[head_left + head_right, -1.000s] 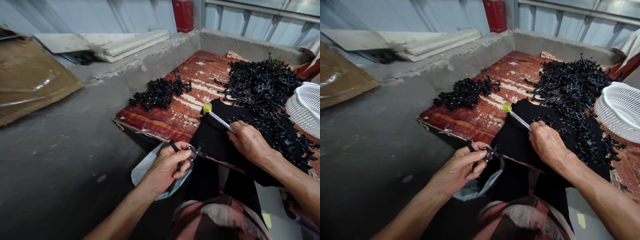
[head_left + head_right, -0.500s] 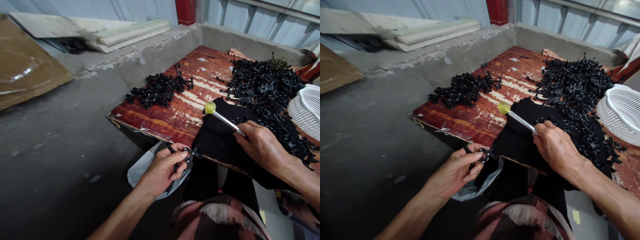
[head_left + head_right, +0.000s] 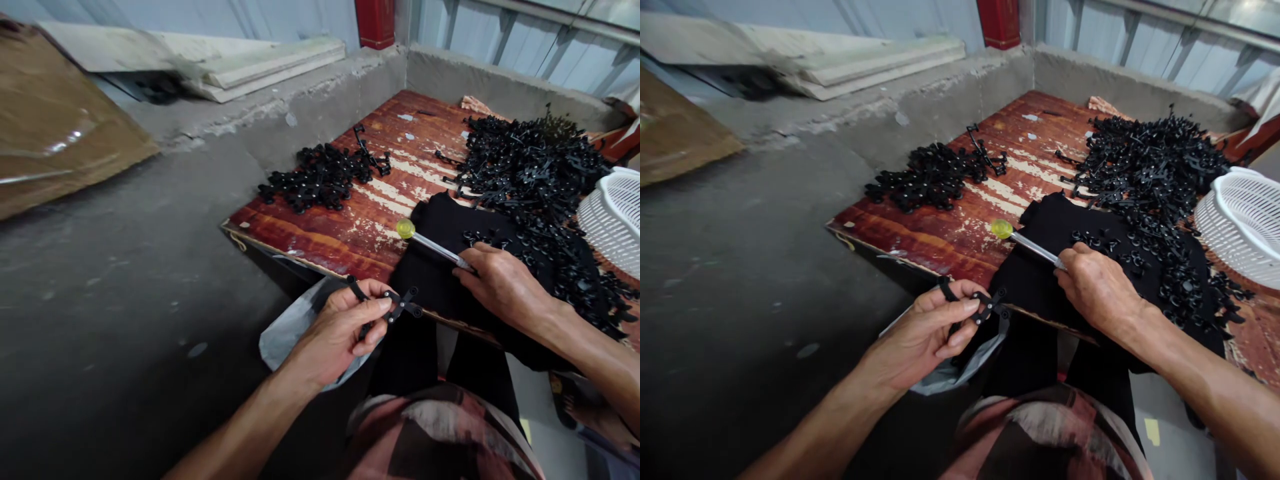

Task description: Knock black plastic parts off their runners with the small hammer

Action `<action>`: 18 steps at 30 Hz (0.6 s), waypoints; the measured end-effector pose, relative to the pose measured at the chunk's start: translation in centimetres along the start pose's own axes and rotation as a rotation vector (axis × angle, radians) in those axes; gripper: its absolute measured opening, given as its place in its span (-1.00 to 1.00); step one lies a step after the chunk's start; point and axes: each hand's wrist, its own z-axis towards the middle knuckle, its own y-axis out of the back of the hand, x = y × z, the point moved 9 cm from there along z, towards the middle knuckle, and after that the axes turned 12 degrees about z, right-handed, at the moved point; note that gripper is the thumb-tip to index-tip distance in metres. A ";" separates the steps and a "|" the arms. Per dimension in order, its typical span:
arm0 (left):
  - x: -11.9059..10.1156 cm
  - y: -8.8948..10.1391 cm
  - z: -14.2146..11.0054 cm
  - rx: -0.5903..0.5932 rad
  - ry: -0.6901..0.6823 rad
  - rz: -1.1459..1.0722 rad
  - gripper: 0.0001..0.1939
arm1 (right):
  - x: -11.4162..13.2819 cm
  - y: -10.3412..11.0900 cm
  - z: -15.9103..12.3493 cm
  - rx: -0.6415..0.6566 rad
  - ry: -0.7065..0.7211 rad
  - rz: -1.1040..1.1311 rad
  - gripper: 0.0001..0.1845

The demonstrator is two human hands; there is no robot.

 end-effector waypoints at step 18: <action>-0.7 -2.1 0.8 0.031 0.048 0.049 -0.65 | -3.0 2.3 0.5 -0.120 -0.063 -0.123 -0.85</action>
